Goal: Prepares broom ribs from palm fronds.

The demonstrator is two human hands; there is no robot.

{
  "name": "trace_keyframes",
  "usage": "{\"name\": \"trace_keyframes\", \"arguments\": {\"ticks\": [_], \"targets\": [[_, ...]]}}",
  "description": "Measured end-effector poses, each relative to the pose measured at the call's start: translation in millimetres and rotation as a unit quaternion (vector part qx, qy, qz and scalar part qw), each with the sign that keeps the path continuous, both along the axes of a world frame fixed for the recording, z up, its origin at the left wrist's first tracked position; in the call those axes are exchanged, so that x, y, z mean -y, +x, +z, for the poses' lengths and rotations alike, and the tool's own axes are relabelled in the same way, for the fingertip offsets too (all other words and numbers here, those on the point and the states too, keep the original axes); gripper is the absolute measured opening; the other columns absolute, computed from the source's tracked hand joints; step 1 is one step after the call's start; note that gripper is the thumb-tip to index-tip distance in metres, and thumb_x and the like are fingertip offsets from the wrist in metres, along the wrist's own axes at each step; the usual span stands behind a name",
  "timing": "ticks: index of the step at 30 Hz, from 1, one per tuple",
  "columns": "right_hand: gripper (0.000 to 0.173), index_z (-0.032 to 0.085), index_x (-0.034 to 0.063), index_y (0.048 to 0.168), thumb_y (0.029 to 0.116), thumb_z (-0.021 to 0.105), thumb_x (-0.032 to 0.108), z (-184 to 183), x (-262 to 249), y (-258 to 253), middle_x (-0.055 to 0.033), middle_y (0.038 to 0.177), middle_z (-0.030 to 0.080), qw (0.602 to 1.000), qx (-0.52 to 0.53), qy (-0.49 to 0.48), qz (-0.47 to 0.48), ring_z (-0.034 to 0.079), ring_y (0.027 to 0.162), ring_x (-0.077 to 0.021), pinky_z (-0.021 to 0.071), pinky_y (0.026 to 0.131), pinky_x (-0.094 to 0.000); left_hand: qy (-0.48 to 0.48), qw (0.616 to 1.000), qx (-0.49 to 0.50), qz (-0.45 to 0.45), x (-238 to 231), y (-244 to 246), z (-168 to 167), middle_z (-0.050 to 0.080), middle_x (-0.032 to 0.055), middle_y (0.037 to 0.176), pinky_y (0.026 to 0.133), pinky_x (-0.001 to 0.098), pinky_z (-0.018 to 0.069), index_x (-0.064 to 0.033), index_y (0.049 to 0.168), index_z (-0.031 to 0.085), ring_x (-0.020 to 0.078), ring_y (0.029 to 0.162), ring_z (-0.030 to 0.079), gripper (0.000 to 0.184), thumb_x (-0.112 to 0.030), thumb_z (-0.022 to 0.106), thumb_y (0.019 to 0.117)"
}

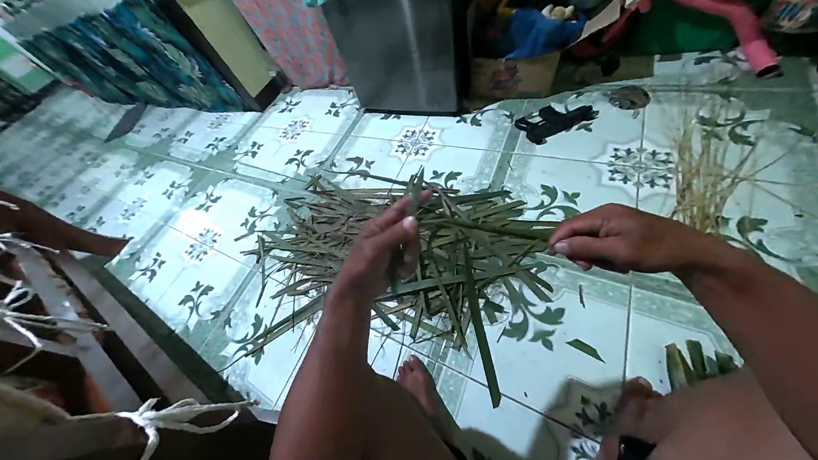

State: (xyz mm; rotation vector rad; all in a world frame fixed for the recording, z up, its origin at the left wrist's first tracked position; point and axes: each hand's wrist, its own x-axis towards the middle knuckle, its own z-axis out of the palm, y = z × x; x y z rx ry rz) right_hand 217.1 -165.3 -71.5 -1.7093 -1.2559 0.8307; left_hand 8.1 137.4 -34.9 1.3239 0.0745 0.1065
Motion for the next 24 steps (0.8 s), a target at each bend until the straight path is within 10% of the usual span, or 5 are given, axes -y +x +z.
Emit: {"name": "trace_keyframes", "arguments": {"ticks": [17,24], "targets": [[0.022,0.073,0.0135,0.099,0.1024,0.052,0.02,-2.9,28.8,24.7,0.0083,0.064,0.057,0.999,-0.026,-0.035,0.002,0.047,0.047,0.0001,0.0388,0.043,-0.0162,-0.006,0.973,0.152,0.173,-69.2,-38.8,17.1,0.048,-0.01,0.056,0.044,0.0192,0.0452,-0.0198,0.138,0.058,0.0022,0.042,0.046,0.038,-0.037,0.051,0.1042],[0.021,0.069,0.0029,0.109,0.1056,0.052,0.015,-10.6,65.5,67.6,0.0012,0.073,0.06,0.979,-0.003,-0.06,-0.196,0.049,0.051,-0.0034,0.0434,0.047,-0.02,-0.043,0.921,0.158,0.353,-107.0,-60.6,10.9,0.048,-0.0138,0.06,0.045,0.0154,0.0422,-0.0269,0.129,0.058,-0.001,0.044,0.043,0.038,-0.036,0.026,0.1118]]}}
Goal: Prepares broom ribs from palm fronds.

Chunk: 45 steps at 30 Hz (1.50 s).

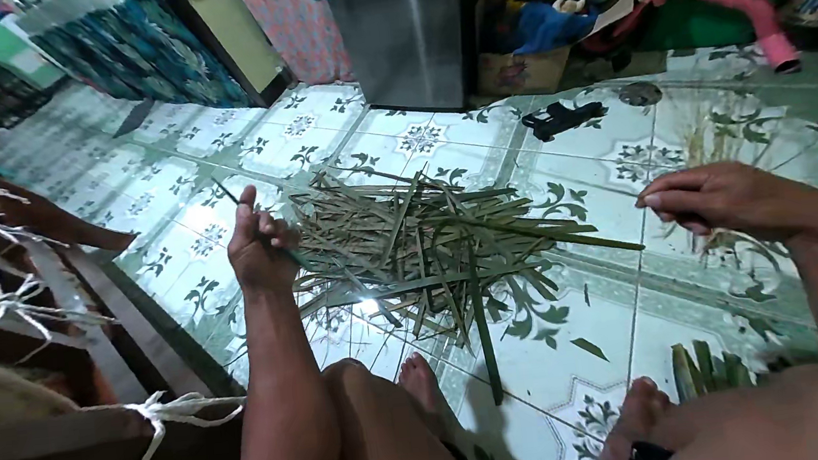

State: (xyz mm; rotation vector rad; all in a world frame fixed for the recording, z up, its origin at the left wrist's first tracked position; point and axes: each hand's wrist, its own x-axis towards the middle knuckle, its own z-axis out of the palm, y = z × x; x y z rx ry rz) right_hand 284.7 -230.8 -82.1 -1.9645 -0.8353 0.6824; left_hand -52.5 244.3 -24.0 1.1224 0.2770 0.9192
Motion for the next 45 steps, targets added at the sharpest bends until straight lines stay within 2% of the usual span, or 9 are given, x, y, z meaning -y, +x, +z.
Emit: {"name": "trace_keyframes", "arguments": {"ticks": [3,9,16,21,27,30,35,41,45], "targets": [[0.017,0.07,0.0007,0.109,0.1029,0.058,0.013,4.4,-10.5,-6.2,-0.002,0.077,0.062,0.997,0.026,0.011,-0.074,0.051,0.055,-0.0051,0.0472,0.055,-0.0232,0.014,0.997,-0.07,0.015,8.8,14.1,-10.5,0.048,-0.0135,0.061,0.045,0.017,0.0445,-0.0275,0.129,0.056,-0.0002,0.045,0.046,0.03,-0.037,0.034,0.1101],[0.014,0.071,0.0003,0.1,0.0993,0.063,0.012,7.3,-67.3,-49.5,-0.0073,0.087,0.065,0.992,0.077,0.094,-0.028,0.059,0.066,-0.0117,0.0543,0.064,-0.032,0.135,0.926,-0.264,-0.233,111.7,69.2,-27.9,0.056,-0.0006,0.069,0.047,0.0236,0.051,-0.0115,0.143,0.052,0.0074,0.05,0.054,0.038,-0.023,0.042,0.1084],[0.015,0.073,0.0045,0.103,0.1018,0.061,0.015,10.3,-90.4,-57.2,-0.0062,0.092,0.067,0.968,0.196,0.142,-0.07,0.061,0.075,-0.0128,0.0537,0.069,-0.0349,0.145,0.882,-0.284,-0.346,166.8,89.2,-24.4,0.057,-0.002,0.069,0.048,0.0193,0.0461,-0.0037,0.132,0.058,0.0051,0.051,0.051,0.033,-0.02,0.044,0.1085],[0.013,0.063,0.0042,0.11,0.1048,0.056,0.014,19.6,-88.0,-54.7,-0.0033,0.092,0.068,0.954,0.063,0.263,-0.126,0.069,0.074,-0.0108,0.0625,0.069,-0.0301,0.128,0.868,-0.339,-0.339,164.9,103.1,-38.2,0.054,0.0022,0.068,0.046,0.0219,0.0462,-0.0109,0.148,0.046,0.0085,0.05,0.051,0.04,-0.023,0.046,0.1096],[0.007,0.053,0.009,0.108,0.1032,0.051,0.005,27.0,-91.2,-60.8,-0.0057,0.095,0.068,0.915,-0.093,0.382,-0.094,0.073,0.081,-0.0201,0.0654,0.074,-0.0394,0.092,0.842,-0.365,-0.387,177.4,119.2,-56.8,0.059,0.0044,0.075,0.046,0.0236,0.0469,-0.0183,0.158,0.035,0.0109,0.052,0.053,0.05,-0.027,0.047,0.1092],[0.008,0.054,0.0102,0.106,0.1027,0.05,0.004,30.9,-92.1,-65.4,-0.006,0.094,0.069,0.897,-0.125,0.414,-0.089,0.073,0.081,-0.0206,0.0652,0.074,-0.0401,0.081,0.817,-0.379,-0.427,185.3,120.9,-61.3,0.062,0.0043,0.078,0.044,0.0211,0.0438,-0.0139,0.152,0.044,0.0081,0.051,0.052,0.045,-0.028,0.044,0.1099],[0.009,0.059,0.0103,0.111,0.1036,0.054,0.011,31.3,-84.3,-61.7,-0.005,0.1,0.07,0.903,-0.084,0.414,-0.08,0.072,0.084,-0.0175,0.0637,0.076,-0.0357,0.061,0.816,-0.343,-0.46,186.1,118.6,-62.3,0.07,0.002,0.084,0.043,0.0162,0.0421,-0.0056,0.127,0.061,0.0018,0.048,0.05,0.035,-0.027,0.039,0.1103],[0.038,0.058,0.0029,0.137,0.109,0.045,0.027,5.1,-105.8,-84.3,-0.0118,0.13,0.065,0.984,0.018,0.144,0.099,0.063,0.117,-0.0163,0.0518,0.103,-0.0385,-0.137,0.898,-0.118,-0.401,189.8,112.9,-56.9,0.073,0.0057,0.094,0.044,0.019,0.048,-0.0099,0.116,0.065,0.005,0.048,0.055,0.03,-0.034,0.05,0.1056],[0.035,0.061,0.005,0.137,0.1038,0.056,0.015,-11.0,-123.7,-106.0,-0.009,0.127,0.068,0.983,0.028,0.13,0.129,0.065,0.114,-0.0108,0.0523,0.103,-0.0307,-0.185,0.9,-0.031,-0.394,190.8,109.7,-47.0,0.074,0.006,0.091,0.044,0.0197,0.0467,-0.0146,0.111,0.067,0.0062,0.047,0.055,0.028,-0.036,0.05,0.1053]]}}
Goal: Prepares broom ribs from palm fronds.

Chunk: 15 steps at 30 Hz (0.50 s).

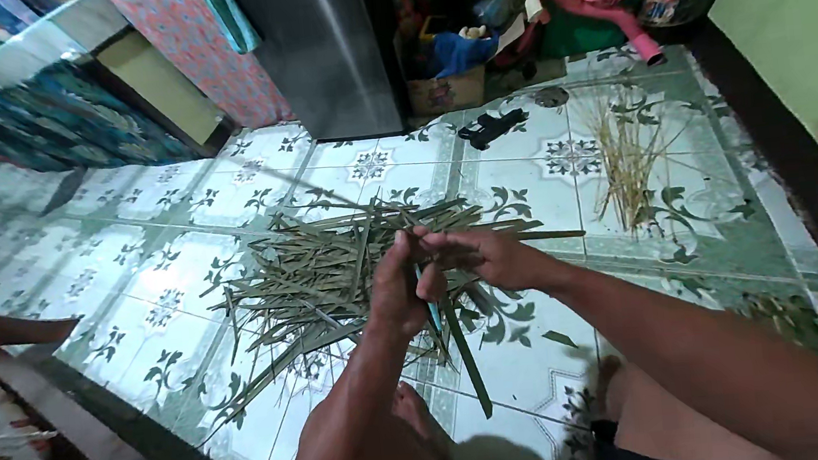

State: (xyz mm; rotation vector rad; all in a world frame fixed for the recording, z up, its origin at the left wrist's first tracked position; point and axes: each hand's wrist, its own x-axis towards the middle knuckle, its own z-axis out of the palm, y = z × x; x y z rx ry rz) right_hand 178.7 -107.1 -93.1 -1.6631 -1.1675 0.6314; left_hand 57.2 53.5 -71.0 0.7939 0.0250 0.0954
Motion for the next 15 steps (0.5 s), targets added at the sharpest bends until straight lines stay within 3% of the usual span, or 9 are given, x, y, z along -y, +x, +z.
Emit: {"name": "trace_keyframes", "arguments": {"ticks": [2,4,7,10,13,15], "targets": [[0.029,0.064,0.0017,0.127,0.1,0.06,0.011,-5.0,-2.2,0.6,-0.011,0.117,0.069,1.0,0.005,0.005,0.013,0.067,0.105,-0.0121,0.0547,0.097,-0.0316,-0.006,1.0,0.016,0.02,-1.3,-2.3,5.6,0.074,0.0056,0.093,0.044,0.0191,0.0472,-0.0151,0.111,0.066,0.0055,0.047,0.056,0.03,-0.036,0.044,0.1074],[0.024,0.065,0.0003,0.121,0.1019,0.059,0.013,-7.3,-3.2,2.9,-0.011,0.11,0.069,0.998,-0.013,-0.03,0.044,0.068,0.096,-0.0128,0.0565,0.091,-0.0324,0.006,0.997,0.032,0.068,-8.9,-4.5,13.8,0.075,0.0023,0.094,0.043,0.017,0.0461,-0.017,0.107,0.069,0.0029,0.047,0.055,0.035,-0.036,0.039,0.109],[0.027,0.065,0.0008,0.119,0.1071,0.047,0.018,-7.8,-3.6,3.2,-0.0081,0.096,0.068,0.995,-0.03,-0.07,0.057,0.066,0.082,-0.0113,0.0567,0.08,-0.0326,0.033,0.989,0.06,0.134,-32.5,-8.8,26.6,0.071,-0.0048,0.089,0.043,0.0154,0.0427,-0.0198,0.1,0.069,0.0002,0.047,0.05,0.046,-0.039,0.028,0.1107],[0.03,0.063,0.0,0.12,0.1097,0.042,0.019,0.7,-2.6,-0.4,-0.0016,0.081,0.064,0.993,-0.109,-0.041,0.021,0.063,0.069,-0.0072,0.0577,0.07,-0.0278,0.029,0.982,0.023,0.187,-48.4,-13.4,29.5,0.068,-0.0045,0.081,0.042,0.0157,0.0433,-0.0213,0.111,0.066,0.0011,0.046,0.049,0.048,-0.045,0.025,0.1109],[0.027,0.06,0.0003,0.118,0.1104,0.04,0.017,12.1,-1.0,-1.9,-0.001,0.078,0.065,0.974,-0.222,-0.001,-0.035,0.067,0.066,-0.0115,0.0611,0.063,-0.0301,0.074,0.953,-0.08,0.283,-51.7,-13.0,30.8,0.056,-0.0063,0.064,0.042,0.0186,0.0442,-0.0198,0.11,0.062,0.0036,0.044,0.048,0.046,-0.046,0.024,0.1112],[0.027,0.059,0.001,0.119,0.111,0.039,0.017,15.0,-0.9,-0.5,-0.004,0.083,0.069,0.966,-0.25,0.016,-0.061,0.071,0.071,-0.0159,0.0618,0.061,-0.0316,0.165,0.939,-0.099,0.284,-49.5,-14.8,27.3,0.055,-0.004,0.065,0.043,0.0208,0.0498,-0.0155,0.105,0.057,0.0059,0.047,0.053,0.04,-0.041,0.027,0.1121]]}}
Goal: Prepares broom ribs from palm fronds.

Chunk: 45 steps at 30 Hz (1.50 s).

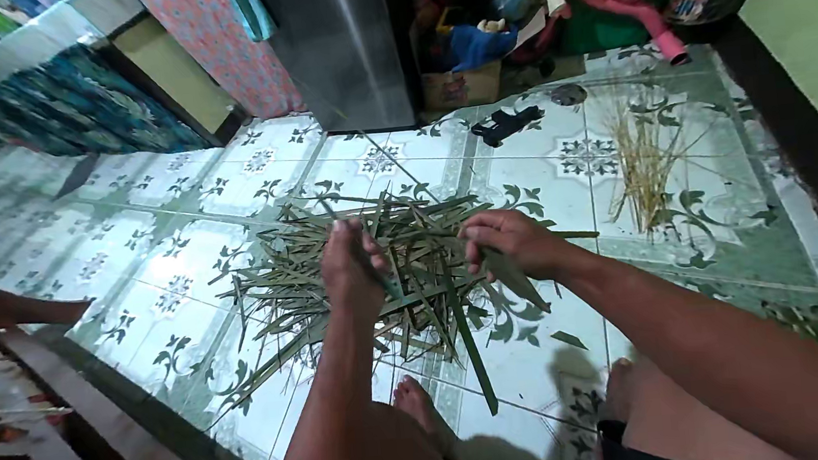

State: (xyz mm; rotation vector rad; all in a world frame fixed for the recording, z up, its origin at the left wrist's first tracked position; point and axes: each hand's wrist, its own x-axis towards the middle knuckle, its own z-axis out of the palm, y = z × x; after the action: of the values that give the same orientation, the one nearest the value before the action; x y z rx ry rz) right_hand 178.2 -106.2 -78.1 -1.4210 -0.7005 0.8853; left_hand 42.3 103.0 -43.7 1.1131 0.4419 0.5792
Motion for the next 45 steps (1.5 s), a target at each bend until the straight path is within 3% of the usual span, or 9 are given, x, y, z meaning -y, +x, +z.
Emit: {"name": "trace_keyframes", "arguments": {"ticks": [4,8,12,18,24,28,39,42,45], "targets": [[0.027,0.06,0.0018,0.121,0.1109,0.041,0.019,1.4,0.8,-1.8,-0.0029,0.08,0.066,0.999,0.026,-0.009,-0.028,0.067,0.062,-0.0116,0.0576,0.053,-0.0255,0.284,0.938,-0.089,-0.179,14.9,-5.2,-13.9,0.06,-0.0026,0.07,0.055,0.0245,0.0529,-0.0035,0.111,0.062,0.0069,0.056,0.057,0.03,-0.026,0.042,0.109],[0.023,0.064,0.0022,0.11,0.1089,0.046,0.017,4.5,3.8,-7.1,-0.001,0.076,0.064,0.992,0.125,-0.033,-0.013,0.064,0.059,-0.0074,0.0571,0.056,-0.0242,0.382,0.876,-0.129,-0.264,32.8,2.3,-18.3,0.058,-0.0029,0.072,0.054,0.0237,0.0478,-0.0039,0.129,0.061,0.0049,0.056,0.052,0.033,-0.026,0.049,0.1074],[0.025,0.066,0.0018,0.114,0.1061,0.046,0.016,6.5,9.6,-11.4,-0.0024,0.081,0.069,0.983,0.173,-0.054,-0.002,0.066,0.063,-0.0086,0.059,0.059,-0.0266,0.362,0.889,-0.117,-0.257,34.2,5.4,-12.2,0.056,-0.0042,0.069,0.052,0.0217,0.0458,-0.0046,0.129,0.061,0.0031,0.054,0.05,0.032,-0.024,0.05,0.1072],[0.022,0.068,0.0028,0.1,0.105,0.052,0.019,8.9,14.2,-21.3,-0.0003,0.076,0.067,0.973,0.225,-0.046,-0.017,0.064,0.06,-0.0041,0.0578,0.059,-0.0218,0.242,0.93,-0.088,-0.262,30.7,4.9,-13.1,0.054,-0.0054,0.066,0.047,0.019,0.0424,-0.0044,0.133,0.06,0.0023,0.051,0.047,0.032,-0.022,0.05,0.1071],[0.021,0.065,0.006,0.106,0.1078,0.048,0.018,22.9,20.1,-19.7,0.0066,0.068,0.059,0.995,0.088,-0.008,0.043,0.053,0.049,-0.0004,0.0463,0.045,-0.016,0.156,0.952,-0.034,-0.26,26.5,1.9,-4.2,0.054,-0.0062,0.062,0.046,0.0171,0.0435,-0.0084,0.136,0.06,0.0014,0.048,0.048,0.035,-0.023,0.05,0.1056],[0.02,0.064,0.0051,0.109,0.1063,0.047,0.016,21.4,21.6,-17.7,0.0061,0.065,0.057,0.998,0.014,0.005,0.068,0.049,0.046,-0.001,0.0434,0.042,-0.0157,0.195,0.933,-0.054,-0.297,28.3,-1.6,-3.9,0.054,-0.0075,0.064,0.047,0.017,0.0425,-0.0043,0.136,0.059,0.0007,0.05,0.048,0.036,-0.021,0.05,0.1059],[0.022,0.067,0.007,0.107,0.1066,0.047,0.017,19.7,25.8,-9.2,0.0081,0.064,0.057,0.99,0.066,-0.012,0.123,0.047,0.046,0.0004,0.0404,0.042,-0.015,0.156,0.97,-0.018,-0.184,-10.1,-7.3,8.7,0.048,-0.0078,0.057,0.042,0.0179,0.0424,-0.0146,0.134,0.062,0.0017,0.043,0.044,0.035,-0.032,0.048,0.1066],[0.022,0.066,0.0055,0.11,0.1074,0.047,0.017,16.9,24.7,-5.2,0.0054,0.068,0.06,0.988,0.074,-0.025,0.135,0.052,0.048,-0.0023,0.0456,0.044,-0.0177,0.15,0.977,0.006,-0.152,-21.4,-8.6,7.9,0.046,-0.0055,0.057,0.041,0.0195,0.0416,-0.0151,0.137,0.06,0.0039,0.041,0.043,0.037,-0.034,0.045,0.1081],[0.026,0.061,0.0032,0.124,0.1081,0.046,0.018,14.8,21.0,-2.1,-0.0001,0.083,0.069,0.989,0.052,-0.025,0.14,0.061,0.054,-0.0073,0.0543,0.05,-0.0224,0.16,0.978,0.002,-0.133,-15.7,-8.1,2.3,0.049,-0.0034,0.057,0.041,0.0199,0.0432,-0.0116,0.137,0.059,0.0049,0.042,0.045,0.038,-0.032,0.046,0.1081]]}}
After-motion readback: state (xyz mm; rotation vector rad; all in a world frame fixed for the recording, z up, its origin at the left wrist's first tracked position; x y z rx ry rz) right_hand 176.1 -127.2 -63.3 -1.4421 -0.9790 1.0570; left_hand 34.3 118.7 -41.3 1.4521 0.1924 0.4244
